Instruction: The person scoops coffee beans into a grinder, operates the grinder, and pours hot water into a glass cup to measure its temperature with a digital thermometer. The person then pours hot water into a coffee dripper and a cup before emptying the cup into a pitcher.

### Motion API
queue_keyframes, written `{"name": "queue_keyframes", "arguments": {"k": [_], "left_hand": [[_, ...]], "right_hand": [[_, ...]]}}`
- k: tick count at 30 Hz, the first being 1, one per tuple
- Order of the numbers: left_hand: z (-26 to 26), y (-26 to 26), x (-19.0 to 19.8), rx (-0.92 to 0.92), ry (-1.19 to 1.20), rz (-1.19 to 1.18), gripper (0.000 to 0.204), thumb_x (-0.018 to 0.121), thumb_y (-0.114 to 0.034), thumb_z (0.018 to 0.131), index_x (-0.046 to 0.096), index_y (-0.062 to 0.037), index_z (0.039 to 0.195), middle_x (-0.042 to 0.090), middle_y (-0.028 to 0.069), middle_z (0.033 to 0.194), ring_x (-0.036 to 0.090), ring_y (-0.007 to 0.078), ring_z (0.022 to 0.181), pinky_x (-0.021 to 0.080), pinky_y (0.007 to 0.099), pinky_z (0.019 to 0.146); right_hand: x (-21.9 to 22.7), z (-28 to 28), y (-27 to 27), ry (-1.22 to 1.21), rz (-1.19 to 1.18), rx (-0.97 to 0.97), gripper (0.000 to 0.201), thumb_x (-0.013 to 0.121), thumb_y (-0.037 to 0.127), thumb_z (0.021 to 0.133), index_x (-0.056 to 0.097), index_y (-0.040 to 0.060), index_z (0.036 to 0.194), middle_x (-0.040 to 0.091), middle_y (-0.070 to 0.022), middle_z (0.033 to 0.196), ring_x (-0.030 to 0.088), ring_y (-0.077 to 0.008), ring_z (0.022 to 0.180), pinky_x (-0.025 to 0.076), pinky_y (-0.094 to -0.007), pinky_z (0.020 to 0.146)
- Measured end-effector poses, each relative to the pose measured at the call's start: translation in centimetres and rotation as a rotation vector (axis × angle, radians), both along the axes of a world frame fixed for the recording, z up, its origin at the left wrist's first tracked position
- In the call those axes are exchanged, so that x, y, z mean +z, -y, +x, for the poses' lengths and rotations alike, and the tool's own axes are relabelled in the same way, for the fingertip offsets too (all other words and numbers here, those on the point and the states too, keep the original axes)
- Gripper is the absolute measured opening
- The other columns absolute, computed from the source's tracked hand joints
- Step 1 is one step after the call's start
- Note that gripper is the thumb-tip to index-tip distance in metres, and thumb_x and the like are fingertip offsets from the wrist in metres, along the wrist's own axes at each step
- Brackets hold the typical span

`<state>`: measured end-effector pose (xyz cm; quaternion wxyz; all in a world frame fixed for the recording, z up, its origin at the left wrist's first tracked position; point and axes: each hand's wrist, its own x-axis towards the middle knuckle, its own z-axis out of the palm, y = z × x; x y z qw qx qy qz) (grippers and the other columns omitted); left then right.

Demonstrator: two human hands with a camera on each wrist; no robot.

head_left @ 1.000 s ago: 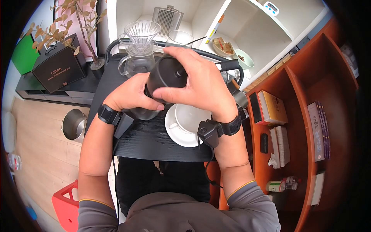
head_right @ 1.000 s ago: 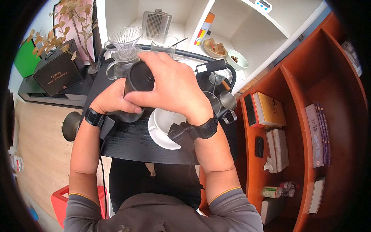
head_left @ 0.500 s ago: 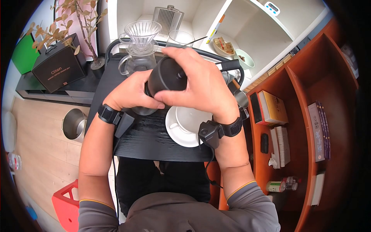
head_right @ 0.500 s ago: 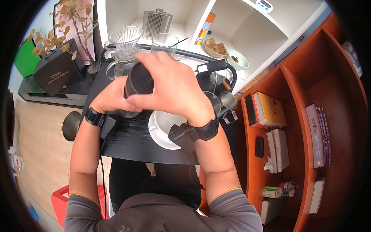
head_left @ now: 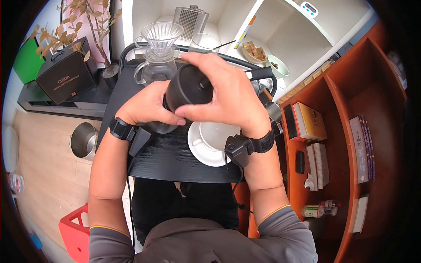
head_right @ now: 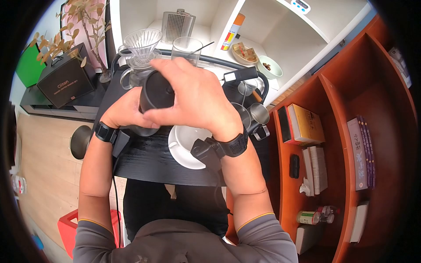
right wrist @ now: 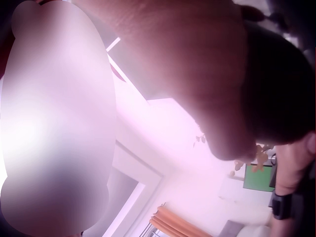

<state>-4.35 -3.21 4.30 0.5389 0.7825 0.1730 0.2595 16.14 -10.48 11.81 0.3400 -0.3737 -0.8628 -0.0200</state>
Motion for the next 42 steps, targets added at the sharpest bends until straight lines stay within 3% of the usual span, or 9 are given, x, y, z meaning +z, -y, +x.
{"name": "queue_keyframes", "arguments": {"k": [4,7,9,13,19,23,26,35,42], "left_hand": [[0.6,0.9,0.8,0.141,-0.042,0.048,0.068,0.089,-0.013,0.063,0.060,-0.0006,0.123,0.068,0.0049,0.111,0.062,0.0131,0.102,0.049,0.0310,0.094],[0.6,0.5,0.2,0.143,-0.019,0.172,0.069,0.089,-0.014,0.065,0.060,-0.0019,0.127,0.070,0.0058,0.110,0.064,0.0169,0.102,0.050,0.0324,0.093],[0.3,0.0,-0.6,-0.020,0.110,-0.054,0.071,0.088,-0.011,0.063,0.058,-0.0003,0.127,0.067,0.0049,0.114,0.061,0.0130,0.104,0.049,0.0312,0.095],[-0.2,-0.6,-0.8,-0.064,0.018,-0.040,0.073,0.088,-0.009,0.063,0.056,-0.0006,0.128,0.067,0.0051,0.116,0.061,0.0130,0.105,0.049,0.0315,0.095],[0.7,0.9,0.4,0.123,-0.004,0.072,0.071,0.088,-0.012,0.065,0.059,-0.0027,0.130,0.070,0.0063,0.112,0.064,0.0164,0.103,0.050,0.0329,0.094],[0.3,0.2,0.1,0.109,0.004,0.128,0.071,0.090,-0.013,0.061,0.059,-0.0008,0.125,0.069,0.0051,0.112,0.062,0.0139,0.104,0.050,0.0316,0.094],[-0.1,-0.4,-0.7,-0.065,0.049,-0.113,0.075,0.091,-0.013,0.060,0.058,-0.0007,0.126,0.068,0.0054,0.115,0.062,0.0145,0.105,0.050,0.0322,0.095],[0.7,0.7,0.4,0.127,-0.017,0.050,0.066,0.088,-0.013,0.066,0.061,-0.0024,0.124,0.069,0.0062,0.114,0.064,0.0158,0.103,0.050,0.0326,0.093],[0.0,-0.3,-0.4,-0.044,-0.006,-0.106,0.087,0.092,-0.024,0.062,0.051,-0.0025,0.135,0.060,0.0070,0.130,0.056,0.0167,0.118,0.045,0.0345,0.103]], "right_hand": [[-0.3,0.1,0.1,-0.027,-0.069,-0.270,0.079,0.080,0.046,0.064,0.059,0.0080,0.130,0.066,-0.0200,0.105,0.068,-0.0385,0.088,0.055,-0.0448,0.078],[0.0,0.2,0.1,0.001,-0.089,-0.243,0.077,0.080,0.043,0.064,0.060,0.0081,0.129,0.065,-0.0180,0.105,0.067,-0.0383,0.089,0.055,-0.0444,0.078],[-0.1,0.6,-0.5,0.022,0.014,0.054,0.075,0.080,0.041,0.064,0.060,0.0081,0.128,0.065,-0.0157,0.104,0.067,-0.0382,0.090,0.055,-0.0443,0.079],[-0.1,0.1,-0.4,0.011,0.046,0.093,0.075,0.080,0.040,0.064,0.060,0.0080,0.128,0.064,-0.0142,0.104,0.066,-0.0381,0.090,0.055,-0.0441,0.080],[-0.2,0.1,0.3,-0.034,-0.091,-0.285,0.077,0.080,0.042,0.064,0.059,0.0081,0.130,0.064,-0.0154,0.104,0.066,-0.0391,0.089,0.054,-0.0441,0.080],[0.0,0.3,-0.1,-0.003,-0.058,-0.081,0.076,0.082,0.036,0.063,0.059,0.0086,0.129,0.064,-0.0134,0.107,0.065,-0.0371,0.094,0.053,-0.0424,0.083],[0.2,-0.1,-0.3,0.003,-0.001,0.113,0.075,0.083,0.030,0.061,0.059,0.0091,0.128,0.063,-0.0112,0.110,0.064,-0.0345,0.099,0.052,-0.0406,0.086],[0.4,-0.2,0.7,-0.020,-0.178,-0.305,0.074,0.083,0.035,0.063,0.059,0.0060,0.128,0.064,-0.0143,0.111,0.065,-0.0345,0.100,0.053,-0.0421,0.086],[0.1,-0.2,-0.3,0.006,0.066,0.146,0.073,0.084,0.032,0.062,0.060,0.0078,0.127,0.064,-0.0127,0.110,0.064,-0.0342,0.099,0.052,-0.0419,0.086]]}}
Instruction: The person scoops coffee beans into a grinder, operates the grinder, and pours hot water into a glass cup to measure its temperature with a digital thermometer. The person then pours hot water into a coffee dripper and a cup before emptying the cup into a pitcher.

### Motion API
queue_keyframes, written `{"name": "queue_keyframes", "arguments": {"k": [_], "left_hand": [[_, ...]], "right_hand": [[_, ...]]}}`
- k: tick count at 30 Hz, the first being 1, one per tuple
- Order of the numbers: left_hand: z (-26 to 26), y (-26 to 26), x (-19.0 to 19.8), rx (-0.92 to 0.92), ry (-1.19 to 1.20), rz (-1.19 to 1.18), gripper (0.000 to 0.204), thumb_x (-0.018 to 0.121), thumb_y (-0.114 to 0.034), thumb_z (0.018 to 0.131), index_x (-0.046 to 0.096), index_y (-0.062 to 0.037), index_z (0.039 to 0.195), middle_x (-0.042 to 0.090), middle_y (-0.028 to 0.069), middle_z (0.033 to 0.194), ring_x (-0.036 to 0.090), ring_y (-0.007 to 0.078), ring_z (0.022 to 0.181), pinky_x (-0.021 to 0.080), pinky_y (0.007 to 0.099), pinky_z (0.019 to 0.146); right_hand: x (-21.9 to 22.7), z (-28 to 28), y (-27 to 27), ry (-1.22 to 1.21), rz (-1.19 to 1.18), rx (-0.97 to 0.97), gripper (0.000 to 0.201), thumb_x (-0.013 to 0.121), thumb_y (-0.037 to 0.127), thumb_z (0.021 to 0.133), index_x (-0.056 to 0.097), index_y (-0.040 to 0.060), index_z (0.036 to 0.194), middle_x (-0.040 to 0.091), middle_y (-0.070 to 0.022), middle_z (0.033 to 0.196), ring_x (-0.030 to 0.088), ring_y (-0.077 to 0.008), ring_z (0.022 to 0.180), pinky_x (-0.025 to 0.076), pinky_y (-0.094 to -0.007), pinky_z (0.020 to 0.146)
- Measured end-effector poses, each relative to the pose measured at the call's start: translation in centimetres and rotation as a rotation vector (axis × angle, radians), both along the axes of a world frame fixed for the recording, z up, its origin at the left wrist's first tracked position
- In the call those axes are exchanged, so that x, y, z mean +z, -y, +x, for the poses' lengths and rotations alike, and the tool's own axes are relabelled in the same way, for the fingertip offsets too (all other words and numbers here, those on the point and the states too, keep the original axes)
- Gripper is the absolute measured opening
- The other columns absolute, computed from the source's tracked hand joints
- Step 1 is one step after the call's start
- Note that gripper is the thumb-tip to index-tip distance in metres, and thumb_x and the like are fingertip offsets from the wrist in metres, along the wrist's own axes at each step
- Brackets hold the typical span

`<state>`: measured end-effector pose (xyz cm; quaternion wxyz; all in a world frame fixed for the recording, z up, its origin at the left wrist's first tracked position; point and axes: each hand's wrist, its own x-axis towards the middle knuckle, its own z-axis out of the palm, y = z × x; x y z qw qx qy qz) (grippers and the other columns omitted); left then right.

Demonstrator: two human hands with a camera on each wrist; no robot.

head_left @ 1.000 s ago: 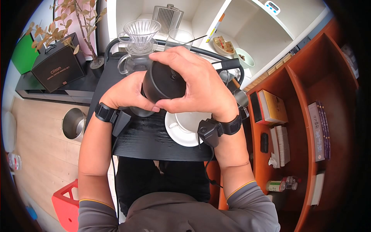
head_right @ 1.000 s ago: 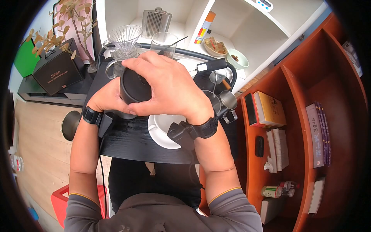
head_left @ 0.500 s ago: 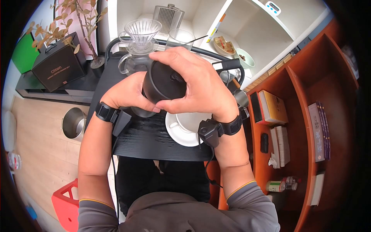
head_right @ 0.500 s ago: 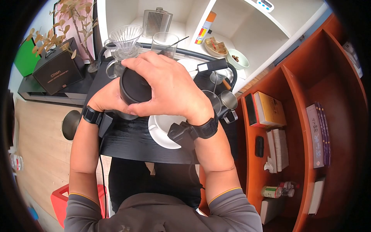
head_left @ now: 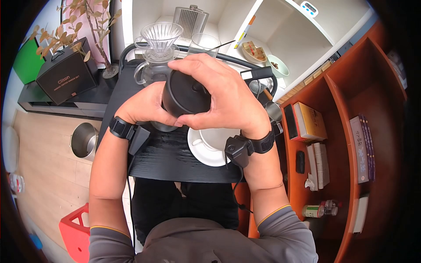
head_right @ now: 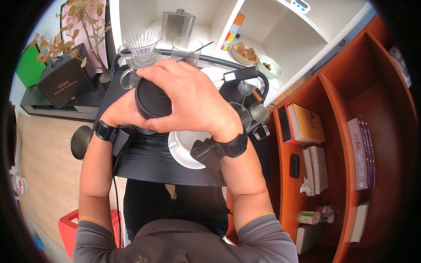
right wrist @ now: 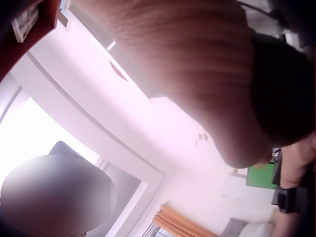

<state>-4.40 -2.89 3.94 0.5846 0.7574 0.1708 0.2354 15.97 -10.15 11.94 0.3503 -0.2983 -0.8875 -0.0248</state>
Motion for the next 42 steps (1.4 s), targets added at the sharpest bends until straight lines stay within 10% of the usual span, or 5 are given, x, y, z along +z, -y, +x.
{"name": "queue_keyframes", "arguments": {"k": [5,14,23,29,42], "left_hand": [[0.8,0.8,0.0,0.140,0.020,0.089,0.068,0.089,-0.015,0.065,0.059,-0.0025,0.126,0.070,0.0060,0.112,0.064,0.0161,0.102,0.051,0.0332,0.093],[0.0,-0.2,-0.2,0.009,0.041,0.083,0.067,0.089,-0.021,0.068,0.059,-0.0013,0.124,0.068,0.0050,0.116,0.062,0.0143,0.107,0.049,0.0319,0.098],[0.8,0.8,0.3,0.139,0.027,0.116,0.067,0.087,-0.012,0.065,0.060,-0.0017,0.125,0.068,0.0043,0.112,0.062,0.0135,0.103,0.049,0.0313,0.094],[0.0,-0.1,-0.3,-0.004,0.058,0.037,0.075,0.088,-0.014,0.064,0.055,-0.0018,0.130,0.065,0.0038,0.120,0.059,0.0132,0.109,0.048,0.0318,0.098],[0.7,0.4,-0.2,0.107,0.062,0.131,0.069,0.090,-0.013,0.062,0.060,-0.0016,0.123,0.068,0.0040,0.110,0.062,0.0127,0.102,0.051,0.0314,0.093]], "right_hand": [[-0.1,-0.2,0.9,-0.047,-0.199,-0.418,0.075,0.084,0.033,0.062,0.060,0.0073,0.128,0.064,-0.0130,0.110,0.064,-0.0348,0.100,0.053,-0.0416,0.086],[-0.1,0.3,-0.2,0.023,-0.009,-0.033,0.076,0.085,0.031,0.059,0.060,0.0086,0.128,0.064,-0.0117,0.110,0.065,-0.0350,0.098,0.053,-0.0413,0.086],[0.1,0.1,0.9,-0.033,-0.234,-0.412,0.076,0.085,0.032,0.060,0.061,0.0084,0.127,0.063,-0.0129,0.112,0.065,-0.0344,0.099,0.053,-0.0413,0.086],[0.0,0.3,0.1,0.014,-0.027,-0.035,0.073,0.084,0.030,0.060,0.061,0.0090,0.126,0.063,-0.0134,0.115,0.064,-0.0351,0.101,0.053,-0.0409,0.088],[0.3,0.5,0.5,0.015,-0.180,-0.251,0.076,0.085,0.036,0.060,0.061,0.0086,0.126,0.063,-0.0136,0.112,0.065,-0.0360,0.099,0.054,-0.0424,0.084]]}}
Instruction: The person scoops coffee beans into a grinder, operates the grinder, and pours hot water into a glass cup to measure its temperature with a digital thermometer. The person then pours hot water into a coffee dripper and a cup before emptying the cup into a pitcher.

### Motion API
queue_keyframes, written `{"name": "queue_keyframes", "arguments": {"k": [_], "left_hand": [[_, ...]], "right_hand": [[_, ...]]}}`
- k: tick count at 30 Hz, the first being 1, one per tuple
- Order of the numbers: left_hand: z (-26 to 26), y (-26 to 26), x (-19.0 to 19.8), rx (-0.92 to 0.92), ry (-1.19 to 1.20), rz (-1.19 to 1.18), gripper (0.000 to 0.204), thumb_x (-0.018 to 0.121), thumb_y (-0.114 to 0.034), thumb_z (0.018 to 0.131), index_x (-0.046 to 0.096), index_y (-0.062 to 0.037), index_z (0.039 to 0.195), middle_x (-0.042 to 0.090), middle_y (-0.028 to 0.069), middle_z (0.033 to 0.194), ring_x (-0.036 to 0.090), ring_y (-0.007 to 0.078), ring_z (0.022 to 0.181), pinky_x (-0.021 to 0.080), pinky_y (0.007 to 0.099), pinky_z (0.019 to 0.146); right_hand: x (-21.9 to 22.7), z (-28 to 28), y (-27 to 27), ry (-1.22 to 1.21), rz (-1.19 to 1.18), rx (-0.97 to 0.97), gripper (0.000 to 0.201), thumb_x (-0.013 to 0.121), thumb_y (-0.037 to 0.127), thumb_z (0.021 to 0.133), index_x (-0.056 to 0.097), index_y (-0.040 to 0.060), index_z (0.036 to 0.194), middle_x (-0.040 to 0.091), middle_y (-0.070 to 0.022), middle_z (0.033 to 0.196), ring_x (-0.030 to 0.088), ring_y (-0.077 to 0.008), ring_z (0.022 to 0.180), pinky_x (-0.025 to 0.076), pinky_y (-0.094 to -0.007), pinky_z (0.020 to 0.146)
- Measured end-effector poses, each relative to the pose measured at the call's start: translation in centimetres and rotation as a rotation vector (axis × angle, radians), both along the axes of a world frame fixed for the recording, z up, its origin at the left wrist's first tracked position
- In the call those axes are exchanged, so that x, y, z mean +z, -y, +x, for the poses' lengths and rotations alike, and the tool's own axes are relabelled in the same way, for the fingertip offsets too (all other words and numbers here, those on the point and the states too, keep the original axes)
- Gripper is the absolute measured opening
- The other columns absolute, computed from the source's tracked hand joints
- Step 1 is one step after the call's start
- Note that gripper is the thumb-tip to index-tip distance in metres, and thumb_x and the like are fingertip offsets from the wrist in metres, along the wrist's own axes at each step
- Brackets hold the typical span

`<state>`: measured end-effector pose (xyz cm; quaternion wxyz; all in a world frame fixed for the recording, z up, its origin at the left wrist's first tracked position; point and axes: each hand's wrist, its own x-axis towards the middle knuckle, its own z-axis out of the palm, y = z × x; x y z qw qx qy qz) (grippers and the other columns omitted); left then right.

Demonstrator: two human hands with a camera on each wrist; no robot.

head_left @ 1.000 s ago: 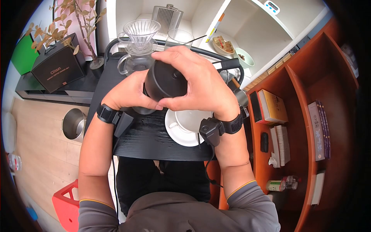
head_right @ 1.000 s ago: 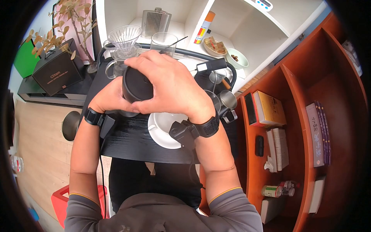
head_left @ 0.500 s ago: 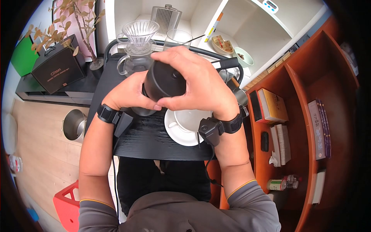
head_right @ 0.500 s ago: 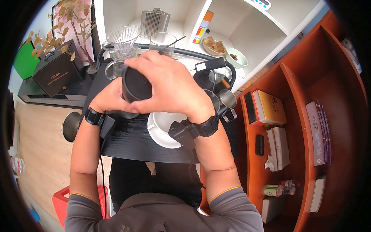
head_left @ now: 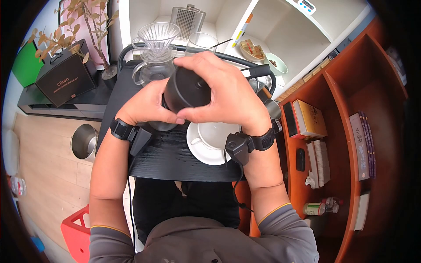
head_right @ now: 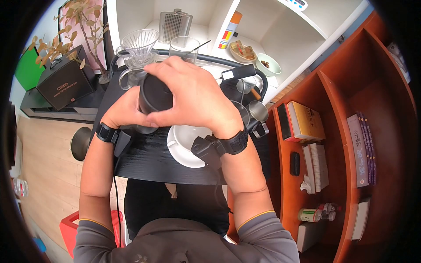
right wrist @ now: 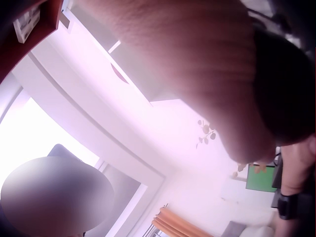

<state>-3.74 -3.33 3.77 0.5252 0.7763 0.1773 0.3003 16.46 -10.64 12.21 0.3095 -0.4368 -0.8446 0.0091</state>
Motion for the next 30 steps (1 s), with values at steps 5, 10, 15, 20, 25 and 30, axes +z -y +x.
{"name": "queue_keyframes", "arguments": {"k": [5,10,15,20,25,30], "left_hand": [[-0.6,-0.6,0.0,-0.113,-0.011,-0.099,0.075,0.091,-0.013,0.061,0.058,-0.0023,0.127,0.067,0.0044,0.114,0.062,0.0125,0.104,0.050,0.0320,0.095],[0.1,0.3,0.2,0.001,-0.019,-0.059,0.065,0.089,-0.014,0.067,0.060,-0.0021,0.125,0.069,0.0051,0.110,0.063,0.0138,0.100,0.051,0.0311,0.092],[0.5,0.4,0.3,0.109,-0.037,0.123,0.072,0.089,-0.017,0.066,0.058,-0.0027,0.130,0.070,0.0066,0.111,0.064,0.0157,0.102,0.050,0.0323,0.093],[-0.4,-0.4,0.0,-0.070,-0.014,-0.006,0.074,0.091,-0.014,0.063,0.058,-0.0021,0.128,0.066,0.0045,0.119,0.060,0.0143,0.109,0.048,0.0323,0.098],[-0.5,-0.9,-0.5,-0.123,0.008,-0.067,0.071,0.089,-0.013,0.064,0.058,-0.0017,0.127,0.066,0.0049,0.118,0.060,0.0145,0.110,0.047,0.0327,0.100],[0.2,-0.2,-0.7,0.009,-0.018,0.043,0.071,0.090,-0.024,0.066,0.060,-0.0019,0.127,0.070,0.0085,0.109,0.065,0.0183,0.101,0.050,0.0339,0.092]], "right_hand": [[-0.5,-0.2,-0.5,-0.011,0.162,0.169,0.074,0.085,0.038,0.061,0.062,0.0088,0.125,0.064,-0.0134,0.110,0.065,-0.0362,0.095,0.054,-0.0423,0.082],[-0.4,-0.4,0.2,-0.041,0.014,-0.114,0.075,0.082,0.044,0.063,0.062,0.0080,0.125,0.065,-0.0150,0.106,0.067,-0.0372,0.091,0.055,-0.0436,0.079],[-0.4,-0.3,0.2,-0.023,-0.023,-0.237,0.076,0.079,0.048,0.065,0.062,0.0071,0.126,0.064,-0.0168,0.106,0.067,-0.0382,0.091,0.055,-0.0445,0.079],[-0.4,-0.2,0.0,-0.054,0.007,-0.013,0.073,0.081,0.037,0.064,0.060,0.0073,0.127,0.063,-0.0139,0.110,0.065,-0.0361,0.097,0.054,-0.0431,0.082],[-0.5,-0.2,-0.3,-0.049,0.056,0.122,0.072,0.082,0.034,0.062,0.061,0.0078,0.125,0.063,-0.0125,0.109,0.064,-0.0350,0.099,0.053,-0.0419,0.084],[-0.4,-0.3,0.0,-0.106,-0.027,-0.136,0.078,0.083,0.047,0.065,0.062,0.0034,0.127,0.067,-0.0159,0.111,0.068,-0.0339,0.096,0.055,-0.0394,0.084]]}}
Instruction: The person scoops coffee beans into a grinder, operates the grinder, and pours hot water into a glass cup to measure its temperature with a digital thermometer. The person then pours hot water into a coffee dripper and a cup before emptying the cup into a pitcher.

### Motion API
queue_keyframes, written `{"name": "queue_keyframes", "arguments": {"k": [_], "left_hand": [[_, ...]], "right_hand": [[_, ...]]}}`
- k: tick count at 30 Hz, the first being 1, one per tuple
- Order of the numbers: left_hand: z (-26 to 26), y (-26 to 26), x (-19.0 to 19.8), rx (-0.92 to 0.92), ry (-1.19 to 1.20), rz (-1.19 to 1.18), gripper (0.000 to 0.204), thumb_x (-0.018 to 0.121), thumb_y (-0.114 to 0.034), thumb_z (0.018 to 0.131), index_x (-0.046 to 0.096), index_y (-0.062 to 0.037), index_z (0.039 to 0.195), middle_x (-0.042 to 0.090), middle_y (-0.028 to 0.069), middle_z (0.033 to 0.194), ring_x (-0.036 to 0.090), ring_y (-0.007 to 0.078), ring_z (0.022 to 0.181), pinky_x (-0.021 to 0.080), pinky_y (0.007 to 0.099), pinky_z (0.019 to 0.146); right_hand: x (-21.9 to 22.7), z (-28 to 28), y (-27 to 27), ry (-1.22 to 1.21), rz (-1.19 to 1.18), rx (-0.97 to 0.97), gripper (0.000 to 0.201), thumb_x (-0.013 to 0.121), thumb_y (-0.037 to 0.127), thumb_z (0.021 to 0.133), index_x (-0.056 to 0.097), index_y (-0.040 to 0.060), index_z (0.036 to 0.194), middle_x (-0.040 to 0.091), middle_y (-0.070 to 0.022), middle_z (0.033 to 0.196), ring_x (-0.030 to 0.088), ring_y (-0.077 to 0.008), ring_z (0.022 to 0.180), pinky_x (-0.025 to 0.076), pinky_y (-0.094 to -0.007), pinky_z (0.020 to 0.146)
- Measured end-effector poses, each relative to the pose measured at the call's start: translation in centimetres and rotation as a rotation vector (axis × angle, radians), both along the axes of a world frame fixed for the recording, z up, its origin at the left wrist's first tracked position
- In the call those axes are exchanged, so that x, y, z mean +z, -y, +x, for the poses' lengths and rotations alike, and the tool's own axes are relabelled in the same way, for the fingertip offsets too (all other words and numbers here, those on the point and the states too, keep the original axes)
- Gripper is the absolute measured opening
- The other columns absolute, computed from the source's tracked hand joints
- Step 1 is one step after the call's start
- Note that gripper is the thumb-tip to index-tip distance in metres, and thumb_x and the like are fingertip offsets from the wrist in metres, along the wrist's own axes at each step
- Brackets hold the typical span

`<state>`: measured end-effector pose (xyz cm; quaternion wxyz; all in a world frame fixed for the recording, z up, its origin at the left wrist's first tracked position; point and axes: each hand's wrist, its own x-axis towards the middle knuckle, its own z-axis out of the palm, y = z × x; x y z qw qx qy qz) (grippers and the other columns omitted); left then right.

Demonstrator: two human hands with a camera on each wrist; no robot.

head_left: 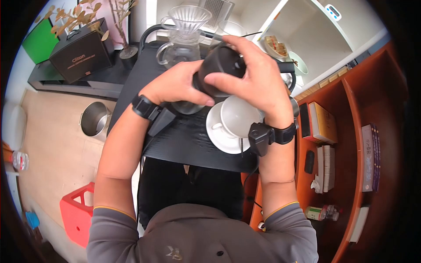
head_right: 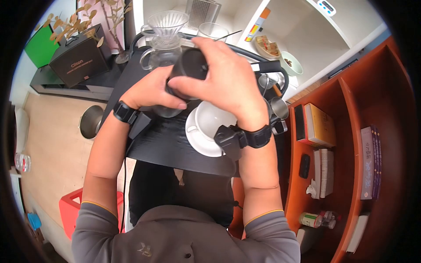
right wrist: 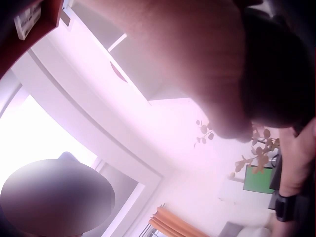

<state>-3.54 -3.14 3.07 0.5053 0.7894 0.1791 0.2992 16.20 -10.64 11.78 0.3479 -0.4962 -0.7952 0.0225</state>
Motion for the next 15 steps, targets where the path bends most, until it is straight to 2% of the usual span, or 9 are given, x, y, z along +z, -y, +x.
{"name": "queue_keyframes", "arguments": {"k": [1,4,6,10,12,15], "left_hand": [[0.3,0.1,-0.1,0.048,0.032,0.085,0.071,0.090,-0.029,0.066,0.061,-0.0011,0.124,0.071,0.0107,0.105,0.067,0.0205,0.098,0.051,0.0344,0.090],[0.4,-0.1,-0.5,0.105,-0.008,0.158,0.070,0.090,-0.031,0.065,0.062,-0.0008,0.122,0.071,0.0122,0.105,0.067,0.0220,0.098,0.051,0.0344,0.090],[0.2,-0.3,-0.6,0.109,-0.004,0.136,0.071,0.091,-0.033,0.064,0.062,-0.0002,0.120,0.071,0.0130,0.107,0.067,0.0223,0.099,0.051,0.0340,0.090],[-0.6,-1.4,-1.0,0.010,0.034,0.053,0.078,0.094,-0.034,0.061,0.060,0.0018,0.121,0.069,0.0109,0.108,0.065,0.0207,0.102,0.050,0.0330,0.092],[-0.8,-2.4,-2.0,-0.098,-0.002,0.000,0.081,0.094,-0.033,0.060,0.057,0.0014,0.124,0.068,0.0100,0.107,0.064,0.0196,0.101,0.051,0.0328,0.092],[-1.4,-2.8,-1.9,-0.130,-0.075,-0.045,0.083,0.094,-0.028,0.060,0.055,0.0004,0.127,0.067,0.0084,0.111,0.062,0.0183,0.104,0.049,0.0325,0.094]], "right_hand": [[0.1,0.0,0.0,0.010,-0.021,-0.044,0.080,0.082,0.049,0.066,0.062,0.0011,0.126,0.068,-0.0162,0.111,0.068,-0.0328,0.097,0.055,-0.0383,0.084],[0.6,-0.4,0.3,0.021,-0.060,-0.071,0.078,0.082,0.046,0.066,0.062,0.0009,0.126,0.068,-0.0171,0.109,0.068,-0.0331,0.096,0.054,-0.0385,0.083],[0.3,-0.5,0.1,0.030,-0.028,-0.059,0.077,0.081,0.045,0.066,0.062,0.0011,0.127,0.068,-0.0171,0.109,0.068,-0.0327,0.097,0.054,-0.0385,0.084],[0.0,-0.3,-0.1,0.036,0.008,-0.041,0.076,0.081,0.043,0.067,0.061,0.0021,0.128,0.068,-0.0161,0.109,0.068,-0.0310,0.098,0.053,-0.0379,0.086],[0.1,-0.3,-0.1,0.011,-0.022,-0.027,0.076,0.081,0.040,0.066,0.060,0.0026,0.129,0.068,-0.0163,0.111,0.068,-0.0301,0.099,0.053,-0.0373,0.087],[0.3,-0.5,-0.2,-0.034,-0.086,-0.040,0.076,0.081,0.036,0.066,0.059,0.0025,0.130,0.067,-0.0181,0.113,0.068,-0.0303,0.102,0.053,-0.0379,0.089]]}}
